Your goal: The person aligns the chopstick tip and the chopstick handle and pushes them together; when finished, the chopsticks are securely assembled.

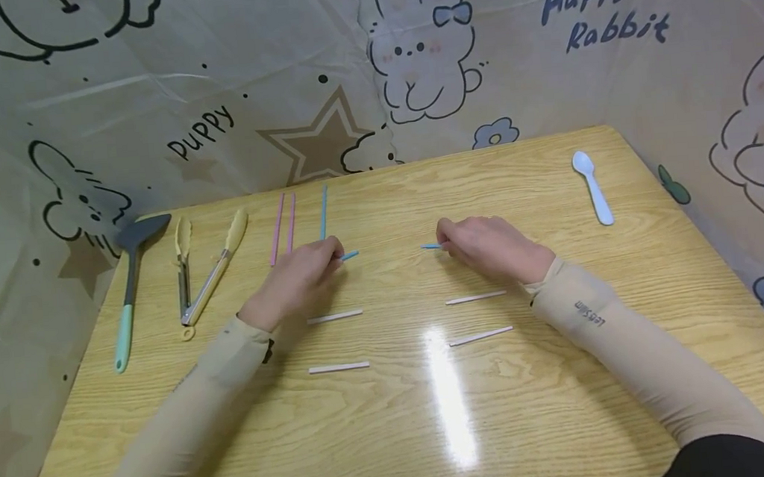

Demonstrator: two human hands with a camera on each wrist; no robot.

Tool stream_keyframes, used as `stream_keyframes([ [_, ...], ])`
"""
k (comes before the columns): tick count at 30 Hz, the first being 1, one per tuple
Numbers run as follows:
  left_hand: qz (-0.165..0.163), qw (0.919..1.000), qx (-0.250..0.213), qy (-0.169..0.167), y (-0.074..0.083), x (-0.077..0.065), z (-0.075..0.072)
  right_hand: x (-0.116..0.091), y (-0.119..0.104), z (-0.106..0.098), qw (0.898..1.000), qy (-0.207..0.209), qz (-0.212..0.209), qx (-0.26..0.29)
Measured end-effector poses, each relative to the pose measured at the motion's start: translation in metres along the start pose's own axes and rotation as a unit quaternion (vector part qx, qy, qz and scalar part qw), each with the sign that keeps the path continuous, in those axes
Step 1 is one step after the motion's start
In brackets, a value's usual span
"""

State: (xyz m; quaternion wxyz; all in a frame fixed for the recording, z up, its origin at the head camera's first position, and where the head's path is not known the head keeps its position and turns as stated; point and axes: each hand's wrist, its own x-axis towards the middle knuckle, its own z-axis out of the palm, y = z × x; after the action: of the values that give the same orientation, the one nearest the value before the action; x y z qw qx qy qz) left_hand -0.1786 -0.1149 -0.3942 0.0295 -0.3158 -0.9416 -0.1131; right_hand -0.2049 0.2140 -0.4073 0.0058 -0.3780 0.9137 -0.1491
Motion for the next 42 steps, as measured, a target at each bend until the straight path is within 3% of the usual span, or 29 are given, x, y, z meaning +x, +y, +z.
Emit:
stream_keyframes([
  [5, 0.021, 0.9995, 0.004, 0.025, 0.003, 0.005, -0.009, 0.007, -0.009, -0.012, 0.999, 0.033, -0.033, -0.001],
  [15, 0.033, 0.9989, 0.002, 0.035, 0.017, 0.017, -0.017, 0.023, -0.033, -0.029, 0.999, 0.036, -0.040, -0.001],
  [22, 0.023, 0.9986, -0.009, 0.046, 0.026, 0.025, -0.023, 0.030, -0.040, -0.031, 0.997, 0.038, -0.054, -0.028],
  [31, 0.035, 0.9969, -0.021, 0.068, 0.028, 0.027, -0.026, 0.035, -0.041, -0.032, 0.995, 0.063, -0.065, -0.048],
  [42, 0.031, 0.9977, -0.014, 0.059, 0.029, 0.030, -0.026, 0.036, -0.044, -0.033, 0.993, 0.074, -0.068, -0.064],
])
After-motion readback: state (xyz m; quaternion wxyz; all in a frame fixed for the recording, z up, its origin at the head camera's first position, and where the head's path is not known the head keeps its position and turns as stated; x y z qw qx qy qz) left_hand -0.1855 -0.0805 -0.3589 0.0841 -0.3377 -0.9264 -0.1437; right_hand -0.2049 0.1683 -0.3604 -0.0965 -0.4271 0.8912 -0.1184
